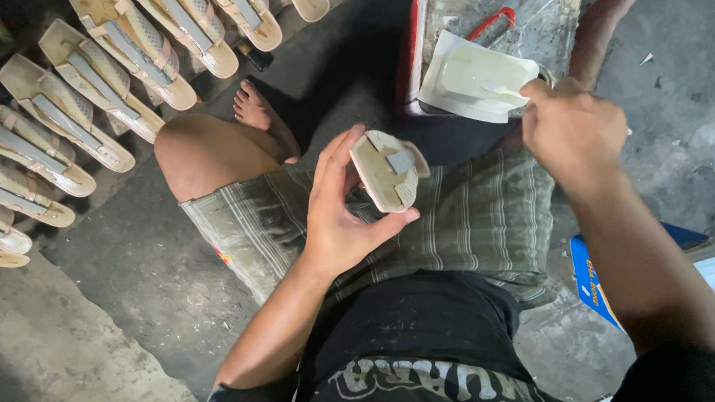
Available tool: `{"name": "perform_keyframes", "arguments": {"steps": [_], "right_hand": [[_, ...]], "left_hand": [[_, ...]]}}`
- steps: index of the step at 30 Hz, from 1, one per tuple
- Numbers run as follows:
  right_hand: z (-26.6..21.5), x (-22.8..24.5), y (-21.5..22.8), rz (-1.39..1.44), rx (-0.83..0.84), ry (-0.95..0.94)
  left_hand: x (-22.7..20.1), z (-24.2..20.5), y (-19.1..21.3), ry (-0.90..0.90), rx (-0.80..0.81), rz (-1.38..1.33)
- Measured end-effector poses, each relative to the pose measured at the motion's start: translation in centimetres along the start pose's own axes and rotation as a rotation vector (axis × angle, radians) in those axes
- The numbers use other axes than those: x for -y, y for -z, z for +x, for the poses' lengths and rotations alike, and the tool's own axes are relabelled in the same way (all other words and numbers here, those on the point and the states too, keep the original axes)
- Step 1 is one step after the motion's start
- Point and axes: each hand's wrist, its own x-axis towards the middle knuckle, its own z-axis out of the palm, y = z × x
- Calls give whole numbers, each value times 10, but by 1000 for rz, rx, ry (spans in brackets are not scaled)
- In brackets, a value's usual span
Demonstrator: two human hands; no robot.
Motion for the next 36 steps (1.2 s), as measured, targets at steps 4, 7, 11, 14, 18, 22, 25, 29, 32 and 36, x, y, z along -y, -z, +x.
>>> {"name": "perform_keyframes", "arguments": {"steps": [4, 7, 11, 14, 18, 22, 25, 29, 32, 36], "right_hand": [[-33, -16, 17, 61, -71, -27], [-48, -17, 28, 41, 118, -87], [-67, 10, 38, 780, 59, -192], [-93, 44, 36, 1337, 84, -261], [-109, 72, 30, 1613, 72, -215], [-104, 82, 31, 1488, -67, -129], [-96, 81, 39, 1234, -226, -29], [-96, 78, 50, 1089, -269, -16], [-96, 79, 52, 1089, -289, 10], [-95, 80, 46, 1155, -272, 12]], "left_hand": [[0, 2, 1, -52, -62, 73], [8, 3, -9, -94, -104, -77], [15, 2, -17, -323, -116, 91], [15, 0, -21, -468, -82, 185], [10, -1, -25, -525, -39, 257], [5, -3, -24, -578, -33, 317], [1, -3, -23, -579, -34, 348], [-1, -3, -24, -568, -48, 326], [0, -4, -24, -566, -44, 325], [0, -3, -25, -589, -35, 306]]}}
